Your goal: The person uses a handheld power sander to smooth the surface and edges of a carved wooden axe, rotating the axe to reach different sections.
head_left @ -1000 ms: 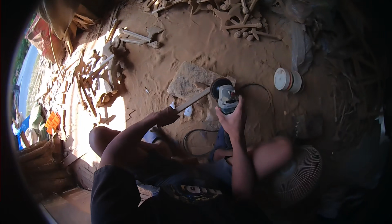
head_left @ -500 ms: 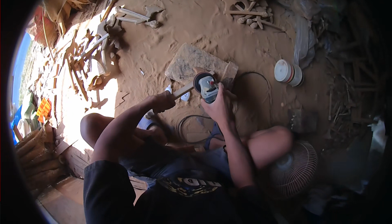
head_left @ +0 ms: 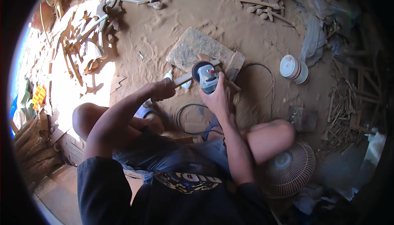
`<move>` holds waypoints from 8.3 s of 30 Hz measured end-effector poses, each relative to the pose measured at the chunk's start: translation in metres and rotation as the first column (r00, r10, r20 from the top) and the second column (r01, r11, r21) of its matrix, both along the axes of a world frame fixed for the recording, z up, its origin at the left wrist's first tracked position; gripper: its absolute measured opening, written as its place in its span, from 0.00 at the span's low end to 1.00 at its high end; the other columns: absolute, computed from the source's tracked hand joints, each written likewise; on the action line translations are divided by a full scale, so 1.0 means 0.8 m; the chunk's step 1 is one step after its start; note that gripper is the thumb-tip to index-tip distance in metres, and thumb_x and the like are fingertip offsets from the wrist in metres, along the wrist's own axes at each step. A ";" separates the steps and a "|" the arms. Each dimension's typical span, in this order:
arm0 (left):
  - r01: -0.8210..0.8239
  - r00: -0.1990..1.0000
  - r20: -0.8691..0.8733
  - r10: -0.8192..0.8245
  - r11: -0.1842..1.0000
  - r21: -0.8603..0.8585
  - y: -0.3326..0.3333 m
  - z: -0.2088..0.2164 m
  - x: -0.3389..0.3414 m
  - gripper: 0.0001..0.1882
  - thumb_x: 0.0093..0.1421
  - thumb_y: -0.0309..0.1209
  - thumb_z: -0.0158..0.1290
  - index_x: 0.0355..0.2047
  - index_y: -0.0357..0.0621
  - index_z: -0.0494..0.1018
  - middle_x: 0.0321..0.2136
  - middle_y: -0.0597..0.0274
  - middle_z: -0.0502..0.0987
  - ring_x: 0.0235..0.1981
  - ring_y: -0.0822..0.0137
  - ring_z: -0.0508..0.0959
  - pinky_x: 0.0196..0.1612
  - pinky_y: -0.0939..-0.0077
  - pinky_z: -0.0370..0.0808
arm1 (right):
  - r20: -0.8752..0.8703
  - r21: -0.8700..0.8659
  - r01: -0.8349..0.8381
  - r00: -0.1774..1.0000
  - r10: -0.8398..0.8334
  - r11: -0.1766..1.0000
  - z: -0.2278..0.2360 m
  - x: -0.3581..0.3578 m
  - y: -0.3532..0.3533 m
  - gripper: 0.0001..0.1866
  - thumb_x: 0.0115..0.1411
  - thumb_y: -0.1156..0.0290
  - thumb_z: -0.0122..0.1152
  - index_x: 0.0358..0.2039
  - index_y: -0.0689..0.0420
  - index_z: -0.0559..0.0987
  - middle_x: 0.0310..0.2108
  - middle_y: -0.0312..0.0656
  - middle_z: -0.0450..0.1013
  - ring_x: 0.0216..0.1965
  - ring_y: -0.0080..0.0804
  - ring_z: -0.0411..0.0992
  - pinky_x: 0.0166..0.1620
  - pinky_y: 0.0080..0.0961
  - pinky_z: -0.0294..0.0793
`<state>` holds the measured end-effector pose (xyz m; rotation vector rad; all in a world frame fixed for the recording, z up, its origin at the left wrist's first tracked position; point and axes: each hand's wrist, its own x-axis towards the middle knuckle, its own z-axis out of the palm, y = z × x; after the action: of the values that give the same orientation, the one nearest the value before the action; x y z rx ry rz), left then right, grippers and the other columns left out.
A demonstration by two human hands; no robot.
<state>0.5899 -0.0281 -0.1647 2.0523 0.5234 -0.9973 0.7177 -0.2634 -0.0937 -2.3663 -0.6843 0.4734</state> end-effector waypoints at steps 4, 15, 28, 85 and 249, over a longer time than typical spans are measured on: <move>0.249 0.956 0.148 -0.255 0.967 0.058 0.026 -0.079 -0.031 0.20 0.67 0.34 0.40 0.46 0.25 0.69 0.28 0.50 0.80 0.23 0.60 0.84 0.24 0.64 0.82 | 0.134 -0.013 0.003 0.991 -0.001 1.000 0.000 0.009 0.012 0.49 0.50 0.61 0.76 0.67 0.70 0.63 0.45 0.71 0.78 0.46 0.66 0.79 0.48 0.52 0.78; 0.294 0.908 0.246 -0.340 0.934 0.205 0.017 -0.049 -0.027 0.16 0.65 0.32 0.43 0.37 0.30 0.76 0.31 0.47 0.79 0.28 0.55 0.84 0.33 0.58 0.82 | 0.091 -0.142 0.065 0.995 -0.053 0.988 0.014 0.038 0.018 0.49 0.52 0.58 0.75 0.68 0.68 0.62 0.44 0.71 0.79 0.45 0.66 0.80 0.48 0.54 0.79; 0.163 0.987 -0.010 -0.163 0.984 0.066 0.005 -0.034 0.008 0.26 0.67 0.36 0.41 0.55 0.21 0.67 0.40 0.42 0.80 0.28 0.56 0.86 0.30 0.61 0.84 | 0.160 -0.225 0.138 0.982 -0.103 0.965 -0.001 0.077 0.007 0.49 0.52 0.56 0.75 0.67 0.69 0.63 0.39 0.69 0.80 0.42 0.66 0.80 0.46 0.54 0.79; -0.261 0.859 0.503 -0.094 0.765 0.589 -0.012 0.129 0.037 0.11 0.66 0.34 0.52 0.46 0.45 0.74 0.29 0.43 0.83 0.32 0.41 0.85 0.35 0.43 0.80 | 0.135 0.167 0.059 0.987 -0.082 0.984 0.109 0.006 -0.006 0.49 0.51 0.59 0.79 0.68 0.66 0.64 0.43 0.66 0.81 0.45 0.63 0.81 0.48 0.50 0.81; -0.208 0.460 0.236 0.856 0.362 -0.909 0.053 0.048 0.058 0.28 0.58 0.35 0.54 0.59 0.43 0.68 0.40 0.56 0.76 0.40 0.58 0.79 0.48 0.61 0.75 | 0.180 0.364 0.419 0.845 -0.504 0.832 0.129 0.069 -0.081 0.49 0.48 0.61 0.84 0.65 0.64 0.64 0.54 0.57 0.74 0.55 0.51 0.77 0.57 0.45 0.75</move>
<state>0.6362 0.0143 -0.1265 1.0452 0.2678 0.1353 0.7731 -0.3279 0.0095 -2.2004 -0.2417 -0.1689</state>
